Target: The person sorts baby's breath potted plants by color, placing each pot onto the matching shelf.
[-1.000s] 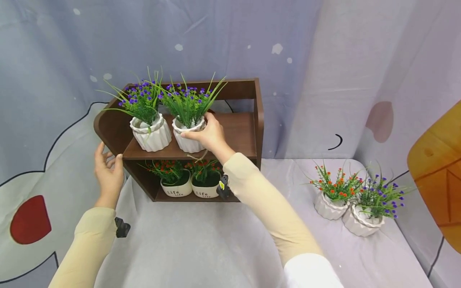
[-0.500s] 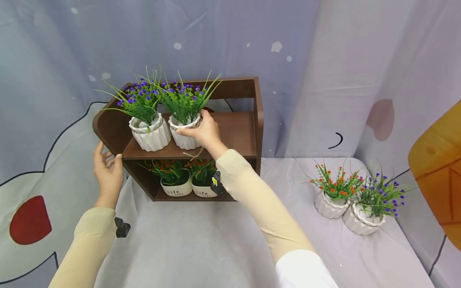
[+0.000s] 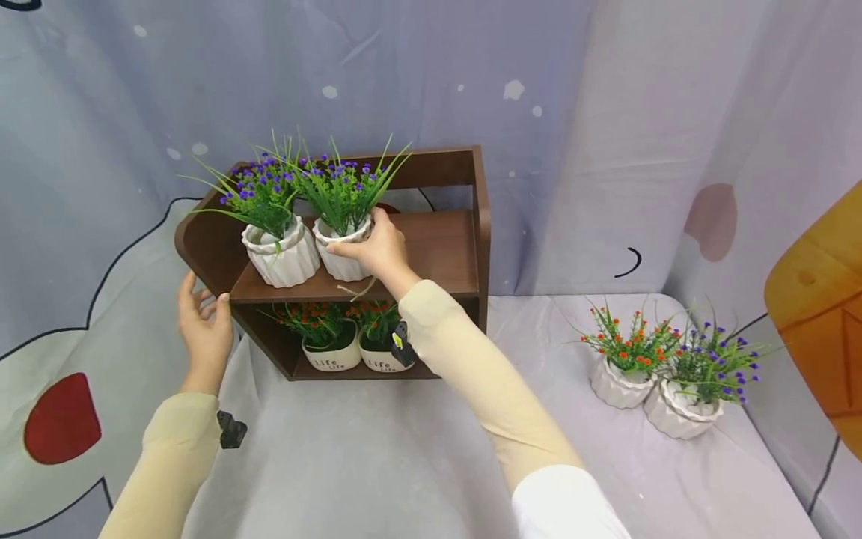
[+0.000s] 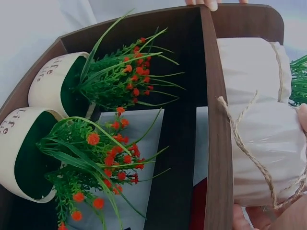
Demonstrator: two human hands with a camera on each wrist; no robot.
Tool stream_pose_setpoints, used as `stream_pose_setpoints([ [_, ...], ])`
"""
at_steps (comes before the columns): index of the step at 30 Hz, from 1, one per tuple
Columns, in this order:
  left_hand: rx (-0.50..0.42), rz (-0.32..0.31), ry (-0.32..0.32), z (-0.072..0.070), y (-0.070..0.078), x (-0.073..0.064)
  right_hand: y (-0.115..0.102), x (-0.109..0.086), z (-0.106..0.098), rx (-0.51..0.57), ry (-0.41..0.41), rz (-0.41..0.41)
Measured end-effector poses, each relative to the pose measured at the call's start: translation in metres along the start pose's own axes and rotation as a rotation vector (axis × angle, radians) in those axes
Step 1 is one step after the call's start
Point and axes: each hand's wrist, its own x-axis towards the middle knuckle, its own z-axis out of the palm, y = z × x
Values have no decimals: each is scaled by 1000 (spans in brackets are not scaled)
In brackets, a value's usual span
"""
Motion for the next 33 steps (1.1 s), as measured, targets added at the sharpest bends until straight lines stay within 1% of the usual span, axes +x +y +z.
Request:
stream_pose_setpoints([
  [7, 6, -4, 7, 1, 0, -1, 1, -2, -2, 1, -6, -1],
  [10, 1, 0, 9, 2, 1, 1, 2, -2, -4, 0, -14, -16],
  [16, 1, -5, 7, 3, 0, 1, 7, -2, -11, 31, -26, -40],
  [20, 6, -9, 21, 2, -1, 0, 12, -7, -12, 46, -18, -48],
  [23, 9, -8, 16, 2, -1, 0, 15, -13, -12, 57, 9, -83],
  [29, 2, -18, 20, 2, -2, 0, 16, -29, -13, 70, 74, -192],
  [33, 1, -22, 20, 2, -2, 0, 18, -42, -14, 99, 123, -258],
])
